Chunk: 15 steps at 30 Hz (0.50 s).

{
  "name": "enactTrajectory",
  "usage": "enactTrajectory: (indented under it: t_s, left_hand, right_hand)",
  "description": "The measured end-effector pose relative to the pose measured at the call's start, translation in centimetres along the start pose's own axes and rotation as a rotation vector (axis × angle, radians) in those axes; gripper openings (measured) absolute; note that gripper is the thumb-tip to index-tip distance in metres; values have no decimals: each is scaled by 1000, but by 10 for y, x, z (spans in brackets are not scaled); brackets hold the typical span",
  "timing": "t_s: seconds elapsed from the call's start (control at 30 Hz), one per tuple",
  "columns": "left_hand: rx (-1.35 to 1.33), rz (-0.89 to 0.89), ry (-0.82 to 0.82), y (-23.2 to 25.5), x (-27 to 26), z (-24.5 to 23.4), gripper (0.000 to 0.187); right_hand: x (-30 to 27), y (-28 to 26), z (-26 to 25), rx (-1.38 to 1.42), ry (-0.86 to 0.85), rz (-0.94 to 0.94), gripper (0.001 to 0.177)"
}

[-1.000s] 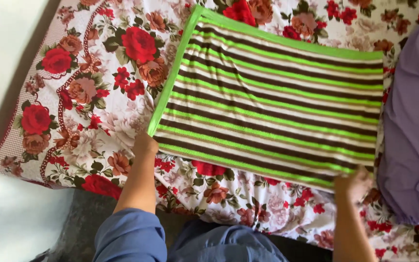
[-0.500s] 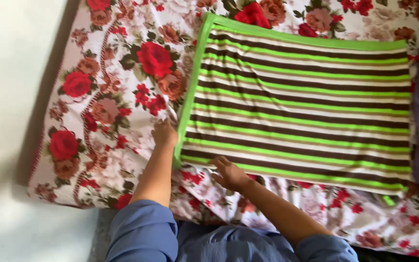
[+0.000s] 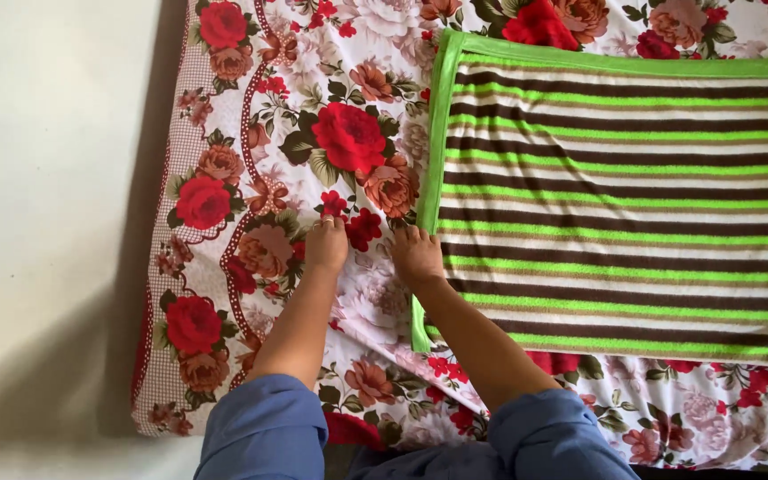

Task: The person unfolds a green and brown striped towel on a floral bedspread, smooths it out, then folds it in half lengthwise and again widthwise. The folded towel is placed on a purple pillow next to a yellow pillow.

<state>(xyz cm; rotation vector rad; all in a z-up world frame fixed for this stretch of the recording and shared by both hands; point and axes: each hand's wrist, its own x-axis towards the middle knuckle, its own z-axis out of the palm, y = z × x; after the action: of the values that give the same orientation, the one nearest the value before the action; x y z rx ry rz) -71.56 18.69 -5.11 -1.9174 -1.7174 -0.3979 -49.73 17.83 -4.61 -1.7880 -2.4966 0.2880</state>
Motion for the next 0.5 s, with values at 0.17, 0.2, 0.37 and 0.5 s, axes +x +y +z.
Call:
enactTrajectory:
  t_s: [0.17, 0.2, 0.37, 0.5]
  left_hand:
    - [-78, 156, -134, -11, -13, 18, 16]
    - [-82, 161, -133, -14, -12, 13, 16]
    - [-100, 1, -422, -37, -27, 0, 16]
    - [-176, -304, -646, -57, 3, -25, 43]
  right_hand:
    - [11, -8, 36, -43, 144, 55, 11]
    - [9, -16, 23, -44, 145, 62, 11]
    - [3, -47, -3, 45, 94, -69, 9]
    - [1, -30, 15, 163, -17, -52, 17]
